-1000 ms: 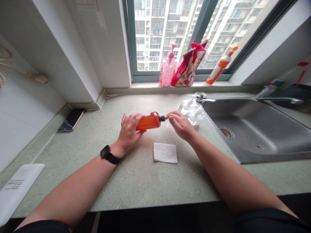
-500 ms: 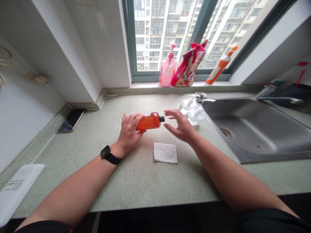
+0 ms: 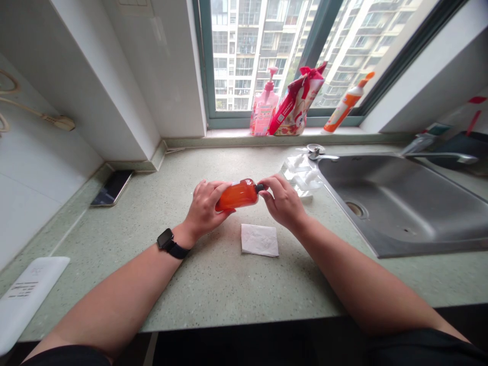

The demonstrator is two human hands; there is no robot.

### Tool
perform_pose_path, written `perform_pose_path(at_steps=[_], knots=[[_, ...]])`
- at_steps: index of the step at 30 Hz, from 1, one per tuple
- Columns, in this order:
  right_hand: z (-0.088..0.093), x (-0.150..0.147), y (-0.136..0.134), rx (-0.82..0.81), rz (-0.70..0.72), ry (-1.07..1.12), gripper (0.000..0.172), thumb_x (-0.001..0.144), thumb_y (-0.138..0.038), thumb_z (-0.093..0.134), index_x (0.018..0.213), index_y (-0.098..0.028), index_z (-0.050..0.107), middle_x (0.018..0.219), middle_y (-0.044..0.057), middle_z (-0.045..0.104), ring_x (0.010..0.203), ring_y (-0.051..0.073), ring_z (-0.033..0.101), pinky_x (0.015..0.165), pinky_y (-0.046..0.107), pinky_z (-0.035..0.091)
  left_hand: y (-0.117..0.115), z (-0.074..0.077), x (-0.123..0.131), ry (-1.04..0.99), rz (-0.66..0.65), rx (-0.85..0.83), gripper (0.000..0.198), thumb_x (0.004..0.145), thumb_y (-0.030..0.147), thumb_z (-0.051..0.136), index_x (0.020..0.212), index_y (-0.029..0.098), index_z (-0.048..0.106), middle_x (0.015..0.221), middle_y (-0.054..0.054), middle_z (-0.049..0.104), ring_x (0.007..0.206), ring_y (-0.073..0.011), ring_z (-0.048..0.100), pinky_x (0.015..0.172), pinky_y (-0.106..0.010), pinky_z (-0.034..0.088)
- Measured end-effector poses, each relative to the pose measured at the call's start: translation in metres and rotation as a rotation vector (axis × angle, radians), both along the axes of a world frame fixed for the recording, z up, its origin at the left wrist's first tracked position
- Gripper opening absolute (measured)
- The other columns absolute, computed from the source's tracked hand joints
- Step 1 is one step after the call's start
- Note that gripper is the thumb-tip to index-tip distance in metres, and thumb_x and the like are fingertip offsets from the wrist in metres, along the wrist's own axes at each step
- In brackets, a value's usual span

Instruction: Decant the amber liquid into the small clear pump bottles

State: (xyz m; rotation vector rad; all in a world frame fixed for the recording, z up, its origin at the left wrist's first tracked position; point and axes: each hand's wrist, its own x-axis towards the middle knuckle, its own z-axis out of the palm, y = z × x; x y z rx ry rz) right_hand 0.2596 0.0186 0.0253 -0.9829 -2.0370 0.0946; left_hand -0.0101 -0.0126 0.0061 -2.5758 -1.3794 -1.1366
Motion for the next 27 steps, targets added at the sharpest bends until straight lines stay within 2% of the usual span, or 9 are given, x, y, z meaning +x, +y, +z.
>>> perform_pose_path(at_steps=[2,5,9,12,17,19,22,24,27], knots=[[-0.001,-0.002,-0.002,-0.016,-0.016,0.026,0.038,0.109,-0.058,0.045,0.104,-0.028,0.066,0.096,0.008,0.069,0.086,0.026,0.065,0.08,0.045,0.056,0.0,0.0,0.0,0.009,-0.012,0.004,0.068,0.093,0.047,0.079,0.152,0.029,0.05,0.141,-0.012,0.068,0.129,-0.0333,0.063,0.126,-0.06,0.033],[-0.005,-0.006,-0.004,-0.093,0.0,0.171,0.043,0.106,-0.066,0.044,0.11,-0.029,0.065,0.103,0.009,0.069,0.095,0.027,0.067,0.089,0.048,0.059,-0.001,-0.001,0.001,0.008,-0.021,0.024,0.07,0.095,0.054,0.076,0.153,0.028,0.048,0.142,-0.013,0.068,0.13,-0.034,0.063,0.126,-0.061,0.035],[-0.015,-0.015,-0.006,-0.376,0.192,0.393,0.062,0.097,-0.075,0.057,0.142,-0.032,0.053,0.134,0.012,0.067,0.119,0.029,0.068,0.097,0.048,0.062,0.0,-0.003,0.001,-0.059,-0.021,0.068,0.079,0.097,0.059,0.072,0.16,0.026,0.038,0.148,-0.016,0.065,0.135,-0.0351,0.063,0.127,-0.062,0.036],[-0.02,-0.024,-0.009,-0.527,0.326,0.413,0.082,0.086,-0.072,0.076,0.152,-0.033,0.047,0.149,0.013,0.061,0.133,0.032,0.064,0.102,0.049,0.061,0.002,-0.005,0.0,-0.069,-0.067,0.067,0.082,0.097,0.062,0.071,0.162,0.028,0.034,0.15,-0.016,0.064,0.135,-0.0345,0.065,0.131,-0.063,0.032],[-0.016,-0.03,-0.016,-0.554,0.415,0.493,0.079,0.082,-0.062,0.085,0.147,-0.032,0.052,0.142,0.011,0.068,0.13,0.031,0.068,0.111,0.048,0.059,0.003,-0.004,-0.002,-0.037,-0.181,0.015,0.089,0.096,0.071,0.067,0.166,0.03,0.029,0.152,-0.014,0.064,0.138,-0.0345,0.065,0.134,-0.064,0.024],[-0.011,-0.025,-0.013,-0.5,0.369,0.516,0.076,0.082,-0.061,0.085,0.144,-0.031,0.053,0.139,0.011,0.069,0.128,0.03,0.069,0.112,0.047,0.058,0.001,-0.003,-0.001,-0.038,-0.222,-0.012,0.093,0.097,0.075,0.061,0.169,0.029,0.024,0.16,-0.017,0.057,0.146,-0.0364,0.058,0.135,-0.065,0.021],[-0.007,-0.009,0.002,-0.4,0.17,0.519,0.075,0.083,-0.063,0.083,0.144,-0.032,0.052,0.137,0.01,0.069,0.126,0.029,0.068,0.111,0.047,0.057,-0.002,-0.001,-0.001,-0.05,-0.232,-0.067,0.082,0.105,0.07,0.048,0.17,0.027,0.022,0.166,-0.018,0.05,0.153,-0.0358,0.051,0.135,-0.065,0.019],[-0.009,0.004,0.017,-0.336,0.021,0.539,0.078,0.081,-0.063,0.084,0.145,-0.033,0.05,0.14,0.011,0.068,0.126,0.029,0.068,0.111,0.048,0.056,-0.002,-0.001,-0.001,-0.051,-0.213,-0.096,0.072,0.108,0.064,0.044,0.168,0.027,0.027,0.164,-0.017,0.052,0.151,-0.0342,0.052,0.135,-0.065,0.02],[-0.02,0.025,0.041,-0.285,-0.119,0.595,0.081,0.08,-0.061,0.084,0.146,-0.031,0.049,0.144,0.013,0.065,0.128,0.029,0.065,0.112,0.052,0.055,-0.001,-0.002,-0.002,-0.057,-0.18,-0.108,0.065,0.109,0.059,0.044,0.164,0.026,0.033,0.16,-0.016,0.056,0.149,-0.0326,0.055,0.134,-0.064,0.024]])
